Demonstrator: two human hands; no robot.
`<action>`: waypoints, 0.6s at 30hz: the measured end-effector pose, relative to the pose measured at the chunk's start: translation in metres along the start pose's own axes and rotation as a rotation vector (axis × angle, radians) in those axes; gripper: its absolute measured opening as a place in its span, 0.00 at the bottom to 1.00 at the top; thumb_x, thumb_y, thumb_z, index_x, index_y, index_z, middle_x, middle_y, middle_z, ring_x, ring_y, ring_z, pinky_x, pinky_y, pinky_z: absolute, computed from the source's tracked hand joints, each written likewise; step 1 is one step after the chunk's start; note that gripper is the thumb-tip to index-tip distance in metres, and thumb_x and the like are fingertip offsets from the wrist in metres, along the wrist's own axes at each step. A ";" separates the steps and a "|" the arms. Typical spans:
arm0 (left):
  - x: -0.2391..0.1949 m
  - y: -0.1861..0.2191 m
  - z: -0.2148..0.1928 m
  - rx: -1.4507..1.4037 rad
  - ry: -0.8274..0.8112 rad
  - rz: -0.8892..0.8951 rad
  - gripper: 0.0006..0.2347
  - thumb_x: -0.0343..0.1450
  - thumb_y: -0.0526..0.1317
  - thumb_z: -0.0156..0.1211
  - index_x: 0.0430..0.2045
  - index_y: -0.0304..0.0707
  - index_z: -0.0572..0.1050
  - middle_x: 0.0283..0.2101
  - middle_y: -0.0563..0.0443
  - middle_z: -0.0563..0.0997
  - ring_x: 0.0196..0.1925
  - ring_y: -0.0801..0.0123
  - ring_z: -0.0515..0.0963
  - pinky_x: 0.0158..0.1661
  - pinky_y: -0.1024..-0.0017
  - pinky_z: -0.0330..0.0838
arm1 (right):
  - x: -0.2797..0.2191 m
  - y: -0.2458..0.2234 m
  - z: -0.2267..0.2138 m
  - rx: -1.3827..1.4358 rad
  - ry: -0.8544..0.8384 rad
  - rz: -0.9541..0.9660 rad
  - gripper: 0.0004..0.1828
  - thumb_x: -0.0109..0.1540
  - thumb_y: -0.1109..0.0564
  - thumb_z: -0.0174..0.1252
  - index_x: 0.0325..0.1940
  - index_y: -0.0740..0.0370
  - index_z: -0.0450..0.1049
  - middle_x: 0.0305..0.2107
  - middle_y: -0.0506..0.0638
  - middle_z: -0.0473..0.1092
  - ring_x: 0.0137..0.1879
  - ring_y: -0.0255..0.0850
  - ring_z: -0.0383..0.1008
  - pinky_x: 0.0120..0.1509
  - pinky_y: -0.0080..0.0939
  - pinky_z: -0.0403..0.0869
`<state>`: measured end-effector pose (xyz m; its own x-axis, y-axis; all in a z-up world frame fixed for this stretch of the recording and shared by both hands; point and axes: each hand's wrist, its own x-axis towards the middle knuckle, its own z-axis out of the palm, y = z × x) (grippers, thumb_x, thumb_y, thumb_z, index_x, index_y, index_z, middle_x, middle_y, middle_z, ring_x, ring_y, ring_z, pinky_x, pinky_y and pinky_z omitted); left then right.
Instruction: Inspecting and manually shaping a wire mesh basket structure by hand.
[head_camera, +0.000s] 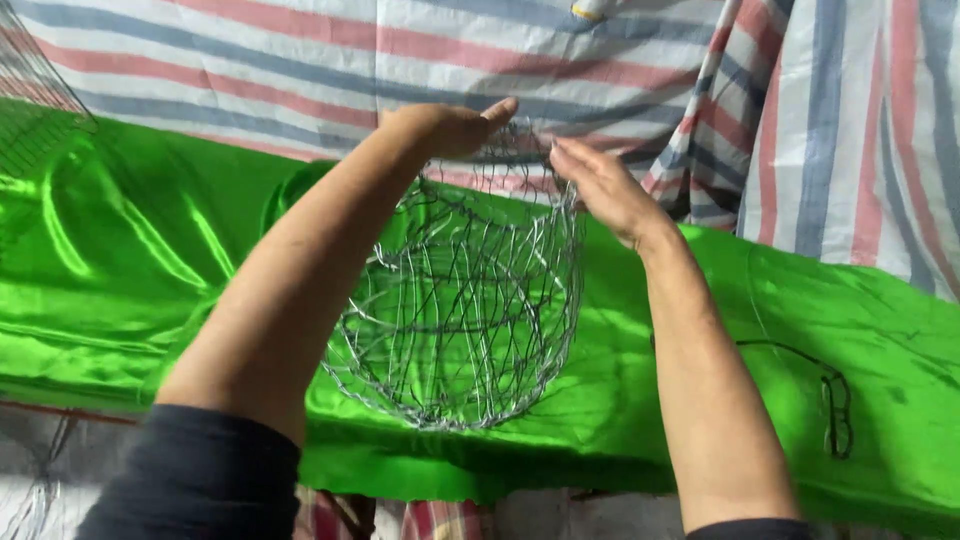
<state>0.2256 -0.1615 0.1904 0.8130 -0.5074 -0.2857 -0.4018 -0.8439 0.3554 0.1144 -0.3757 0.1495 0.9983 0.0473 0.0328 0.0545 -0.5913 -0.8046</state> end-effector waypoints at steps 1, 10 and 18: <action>0.000 0.000 0.005 0.081 0.064 -0.049 0.41 0.66 0.70 0.09 0.69 0.58 0.62 0.73 0.54 0.61 0.74 0.52 0.59 0.69 0.29 0.42 | 0.004 0.008 0.001 0.040 0.029 -0.023 0.38 0.65 0.35 0.43 0.75 0.53 0.56 0.74 0.57 0.54 0.77 0.51 0.55 0.75 0.62 0.61; 0.000 -0.020 0.035 0.302 0.504 0.064 0.36 0.74 0.69 0.14 0.60 0.57 0.72 0.52 0.35 0.78 0.48 0.39 0.77 0.52 0.27 0.54 | -0.088 -0.002 0.066 -0.040 0.599 -0.479 0.19 0.74 0.51 0.42 0.63 0.64 0.68 0.58 0.62 0.70 0.54 0.48 0.75 0.54 0.45 0.77; -0.021 -0.017 0.041 0.091 0.819 0.720 0.12 0.83 0.45 0.52 0.44 0.34 0.75 0.34 0.38 0.77 0.27 0.45 0.76 0.28 0.48 0.71 | -0.232 0.061 0.175 0.157 0.723 -0.259 0.12 0.64 0.57 0.58 0.50 0.63 0.71 0.47 0.52 0.70 0.48 0.40 0.71 0.49 0.37 0.75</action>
<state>0.1979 -0.1432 0.1543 0.3953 -0.6457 0.6533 -0.8976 -0.4228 0.1252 -0.1175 -0.2820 -0.0109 0.7211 -0.3999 0.5658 0.3382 -0.5096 -0.7912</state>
